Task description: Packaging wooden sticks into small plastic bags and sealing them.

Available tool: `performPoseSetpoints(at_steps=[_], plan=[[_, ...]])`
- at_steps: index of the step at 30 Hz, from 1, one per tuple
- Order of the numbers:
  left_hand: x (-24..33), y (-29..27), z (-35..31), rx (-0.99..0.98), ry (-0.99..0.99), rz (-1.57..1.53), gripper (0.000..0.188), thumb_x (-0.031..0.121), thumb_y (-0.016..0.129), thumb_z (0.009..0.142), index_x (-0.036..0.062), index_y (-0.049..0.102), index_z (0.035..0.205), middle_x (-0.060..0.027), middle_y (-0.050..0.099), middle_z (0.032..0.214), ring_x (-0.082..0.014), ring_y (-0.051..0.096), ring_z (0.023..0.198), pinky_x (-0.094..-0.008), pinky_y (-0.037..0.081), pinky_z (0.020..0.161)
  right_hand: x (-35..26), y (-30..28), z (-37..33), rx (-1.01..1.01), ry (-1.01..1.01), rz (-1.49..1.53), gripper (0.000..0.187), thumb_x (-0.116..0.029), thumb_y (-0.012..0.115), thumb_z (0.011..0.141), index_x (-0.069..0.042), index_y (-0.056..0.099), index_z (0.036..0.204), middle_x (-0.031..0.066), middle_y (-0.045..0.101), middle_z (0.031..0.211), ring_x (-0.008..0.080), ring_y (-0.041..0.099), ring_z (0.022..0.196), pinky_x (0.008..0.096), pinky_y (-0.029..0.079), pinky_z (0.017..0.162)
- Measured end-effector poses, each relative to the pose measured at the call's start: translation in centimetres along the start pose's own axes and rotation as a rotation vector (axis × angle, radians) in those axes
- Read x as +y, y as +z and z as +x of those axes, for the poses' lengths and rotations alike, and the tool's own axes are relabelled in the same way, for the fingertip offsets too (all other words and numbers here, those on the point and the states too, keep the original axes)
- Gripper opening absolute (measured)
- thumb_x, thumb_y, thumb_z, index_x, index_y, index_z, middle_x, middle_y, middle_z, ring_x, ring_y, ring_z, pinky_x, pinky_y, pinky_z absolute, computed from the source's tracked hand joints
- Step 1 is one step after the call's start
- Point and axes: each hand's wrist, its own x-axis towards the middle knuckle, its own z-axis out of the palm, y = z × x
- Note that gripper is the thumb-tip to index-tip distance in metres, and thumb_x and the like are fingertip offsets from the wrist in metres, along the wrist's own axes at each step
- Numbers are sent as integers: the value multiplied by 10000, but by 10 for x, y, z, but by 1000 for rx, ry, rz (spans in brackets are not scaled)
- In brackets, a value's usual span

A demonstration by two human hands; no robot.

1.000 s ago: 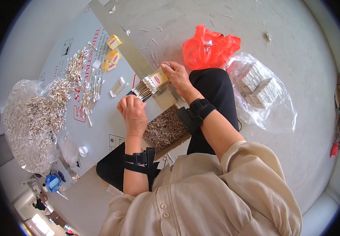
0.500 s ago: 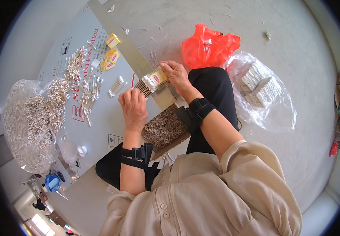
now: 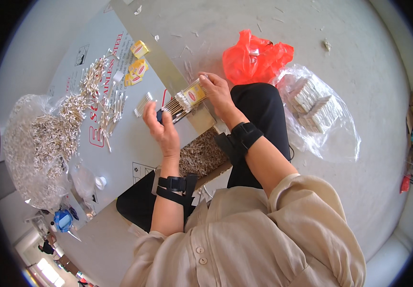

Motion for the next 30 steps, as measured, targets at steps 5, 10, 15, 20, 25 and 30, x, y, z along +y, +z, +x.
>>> performPoseSetpoints(at_steps=[5, 10, 15, 20, 25, 30], plan=[[10, 19, 7, 194, -345, -554, 550, 306, 385, 1029, -55, 295, 1435, -221, 307, 1486, -279, 290, 1394, -398, 207, 1152, -12, 3, -5, -31, 135, 775, 502, -129, 537, 970, -12, 337, 1416, 191, 616, 1204, 291, 599, 1117, 419, 495, 960], [17, 29, 9, 238, -326, -503, 549, 295, 369, 1030, -77, 293, 1426, -242, 314, 1475, -287, 304, 1386, -399, 217, 1147, -13, 15, -11, 89, 169, 776, 417, -38, 543, 949, 9, 411, 1341, 199, 580, 1263, 305, 561, 1187, 436, 470, 999], [29, 50, 11, 197, -358, -579, 631, 397, 386, 1018, -58, 276, 1441, -250, 319, 1475, -313, 326, 1376, -409, 238, 1137, -13, 20, -13, 125, 135, 721, 377, -36, 545, 945, 20, 435, 1301, 193, 586, 1253, 307, 565, 1178, 441, 466, 1003], [39, 66, 20, 47, -289, -529, 595, 339, 393, 1010, -66, 290, 1433, -264, 331, 1463, -320, 321, 1378, -404, 238, 1140, -15, 21, -16, 77, 127, 740, 364, -26, 575, 922, 19, 454, 1263, 185, 597, 1230, 305, 573, 1158, 445, 475, 992], [35, 65, 16, 195, -305, -606, 581, 304, 417, 1007, -65, 283, 1434, -252, 302, 1482, -316, 291, 1396, -422, 192, 1161, -13, 19, -18, 63, 108, 779, 304, 4, 563, 894, 25, 512, 1192, 158, 613, 1195, 267, 584, 1130, 403, 480, 974], [42, 51, -1, 218, -439, -804, 592, 283, 424, 1005, -59, 235, 1449, -239, 267, 1498, -312, 245, 1413, -430, 157, 1178, 0, 5, -24, 38, 109, 889, 423, 82, 542, 867, -13, 462, 1272, 160, 566, 1296, 293, 544, 1206, 439, 432, 1040]])
